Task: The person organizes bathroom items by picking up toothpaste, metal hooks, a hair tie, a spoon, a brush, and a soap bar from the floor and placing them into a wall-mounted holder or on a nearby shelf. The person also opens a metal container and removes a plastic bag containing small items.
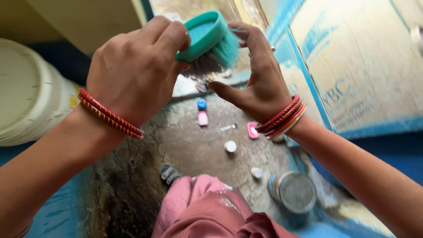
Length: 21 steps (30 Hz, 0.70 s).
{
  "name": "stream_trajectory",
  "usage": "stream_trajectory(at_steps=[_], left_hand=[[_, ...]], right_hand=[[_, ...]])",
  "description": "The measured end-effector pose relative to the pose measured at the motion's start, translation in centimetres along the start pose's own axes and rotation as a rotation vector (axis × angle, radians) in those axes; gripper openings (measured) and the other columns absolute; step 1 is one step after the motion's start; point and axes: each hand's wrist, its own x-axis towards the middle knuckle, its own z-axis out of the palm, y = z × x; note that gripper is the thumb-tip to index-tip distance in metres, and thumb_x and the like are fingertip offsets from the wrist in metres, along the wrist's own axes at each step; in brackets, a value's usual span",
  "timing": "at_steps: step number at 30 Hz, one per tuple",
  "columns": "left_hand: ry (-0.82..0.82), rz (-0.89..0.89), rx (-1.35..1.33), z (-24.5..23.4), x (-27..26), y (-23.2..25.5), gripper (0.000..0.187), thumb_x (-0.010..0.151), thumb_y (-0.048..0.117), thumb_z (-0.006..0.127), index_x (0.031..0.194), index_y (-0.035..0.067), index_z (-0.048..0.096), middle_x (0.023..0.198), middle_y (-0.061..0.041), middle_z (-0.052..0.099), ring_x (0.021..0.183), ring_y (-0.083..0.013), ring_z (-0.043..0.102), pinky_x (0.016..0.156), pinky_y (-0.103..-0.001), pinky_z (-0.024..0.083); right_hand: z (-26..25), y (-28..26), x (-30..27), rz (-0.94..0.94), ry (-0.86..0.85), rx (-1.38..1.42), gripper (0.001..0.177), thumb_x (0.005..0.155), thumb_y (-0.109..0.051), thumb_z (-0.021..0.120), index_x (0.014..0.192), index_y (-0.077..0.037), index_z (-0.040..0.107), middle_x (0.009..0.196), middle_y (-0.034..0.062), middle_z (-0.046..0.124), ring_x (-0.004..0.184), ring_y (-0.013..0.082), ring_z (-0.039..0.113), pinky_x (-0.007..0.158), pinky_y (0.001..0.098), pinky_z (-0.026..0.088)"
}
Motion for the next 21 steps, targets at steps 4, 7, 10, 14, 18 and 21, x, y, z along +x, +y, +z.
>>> stream_trajectory(at_steps=[4, 7, 10, 14, 18, 21], left_hand=[[0.071, 0.012, 0.112, -5.1, -1.3, -1.8, 0.024, 0.091, 0.007, 0.077, 0.108, 0.003, 0.062, 0.103, -0.012, 0.067, 0.084, -0.0325, 0.070, 0.071, -0.042, 0.056], [0.057, -0.022, 0.203, -8.9, -2.5, -3.3, 0.025, 0.090, 0.007, 0.078, 0.108, 0.002, 0.062, 0.099, -0.012, 0.068, 0.084, -0.0321, 0.070, 0.072, -0.043, 0.055], [0.005, -0.111, 0.286, -12.6, -3.5, -5.2, 0.024, 0.085, 0.008, 0.080, 0.102, 0.003, 0.064, 0.088, -0.012, 0.069, 0.080, -0.0328, 0.070, 0.072, -0.045, 0.055], [0.036, -0.199, 0.305, -17.0, -5.3, -8.0, 0.024, 0.087, 0.007, 0.078, 0.105, 0.005, 0.062, 0.090, -0.011, 0.071, 0.083, -0.0331, 0.070, 0.074, -0.046, 0.054], [0.086, -0.377, 0.263, -20.5, -6.6, -11.1, 0.021, 0.091, 0.010, 0.076, 0.106, 0.008, 0.061, 0.094, -0.011, 0.072, 0.082, -0.0357, 0.071, 0.067, -0.048, 0.054], [0.125, -0.451, 0.254, -22.7, -7.1, -13.4, 0.028, 0.088, 0.013, 0.077, 0.109, 0.007, 0.058, 0.096, -0.012, 0.073, 0.079, -0.0390, 0.069, 0.062, -0.051, 0.053]], right_hand=[[1.0, -2.4, 3.9, -0.065, -0.050, -0.020, 0.078, 0.089, -0.027, 0.093, 0.142, 0.001, 0.044, 0.137, 0.0183, 0.056, 0.131, 0.0338, 0.058, 0.114, 0.0436, 0.049], [2.1, -4.5, 6.8, -0.091, -0.092, -0.012, 0.078, 0.086, -0.026, 0.092, 0.143, 0.000, 0.046, 0.134, 0.0185, 0.056, 0.127, 0.0326, 0.060, 0.109, 0.0431, 0.050], [3.2, -7.0, 10.2, -0.134, -0.137, 0.028, 0.073, 0.084, -0.022, 0.090, 0.141, -0.002, 0.049, 0.134, 0.0176, 0.057, 0.126, 0.0312, 0.062, 0.107, 0.0417, 0.052], [5.0, -10.2, 15.1, -0.214, -0.173, 0.040, 0.069, 0.082, -0.019, 0.090, 0.139, -0.006, 0.052, 0.135, 0.0142, 0.058, 0.125, 0.0307, 0.062, 0.106, 0.0421, 0.053], [6.8, -13.1, 20.4, -0.221, -0.195, 0.087, 0.068, 0.082, -0.022, 0.089, 0.138, -0.010, 0.052, 0.135, 0.0109, 0.058, 0.125, 0.0283, 0.062, 0.102, 0.0436, 0.053], [7.8, -15.0, 23.9, -0.216, -0.211, 0.152, 0.067, 0.081, -0.021, 0.087, 0.138, -0.012, 0.053, 0.136, 0.0112, 0.057, 0.125, 0.0274, 0.062, 0.102, 0.0439, 0.054]])
